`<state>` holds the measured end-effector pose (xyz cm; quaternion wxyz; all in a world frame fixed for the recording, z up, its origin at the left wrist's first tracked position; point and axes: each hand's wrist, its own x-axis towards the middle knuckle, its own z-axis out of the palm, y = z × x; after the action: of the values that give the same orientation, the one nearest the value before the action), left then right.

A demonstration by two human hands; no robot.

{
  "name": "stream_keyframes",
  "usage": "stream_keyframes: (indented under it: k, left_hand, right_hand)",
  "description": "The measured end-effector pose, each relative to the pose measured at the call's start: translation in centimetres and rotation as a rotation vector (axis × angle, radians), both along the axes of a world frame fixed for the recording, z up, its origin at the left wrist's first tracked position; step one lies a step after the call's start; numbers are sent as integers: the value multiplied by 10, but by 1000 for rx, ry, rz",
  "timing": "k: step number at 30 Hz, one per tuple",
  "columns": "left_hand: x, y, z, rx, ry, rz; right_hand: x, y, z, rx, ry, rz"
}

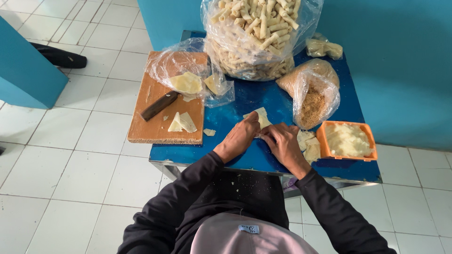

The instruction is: The person sits at a small table and folds thin dough wrappers around portions of brown filling by hand, pressing the edges closed and adding the folded pastries to a growing pile on the table, taking new wrappers from an orange container and filling from a plastic bag.

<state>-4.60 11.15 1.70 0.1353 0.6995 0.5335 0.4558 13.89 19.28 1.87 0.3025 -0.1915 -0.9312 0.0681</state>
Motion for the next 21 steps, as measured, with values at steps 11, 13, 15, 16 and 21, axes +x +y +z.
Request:
stream_keyframes:
  k: [11,13,15,16,21]
  left_hand:
    - [0,-1,6,26,51,-17]
    - [1,0,5,36,65,19]
    - [1,2,3,37,87,46]
    - [1,2,2,34,100,58]
    - [4,-1,1,57,137,142]
  right_hand:
    - [-6,11,-2,-59,-18,-39]
    - [-7,9,-2,-11,-28,-66]
    - [-5,3,-3,38,3,-62]
    - [-4,0,-3,62,16,-58]
    - [-3,-8,-1,291,-125,-166]
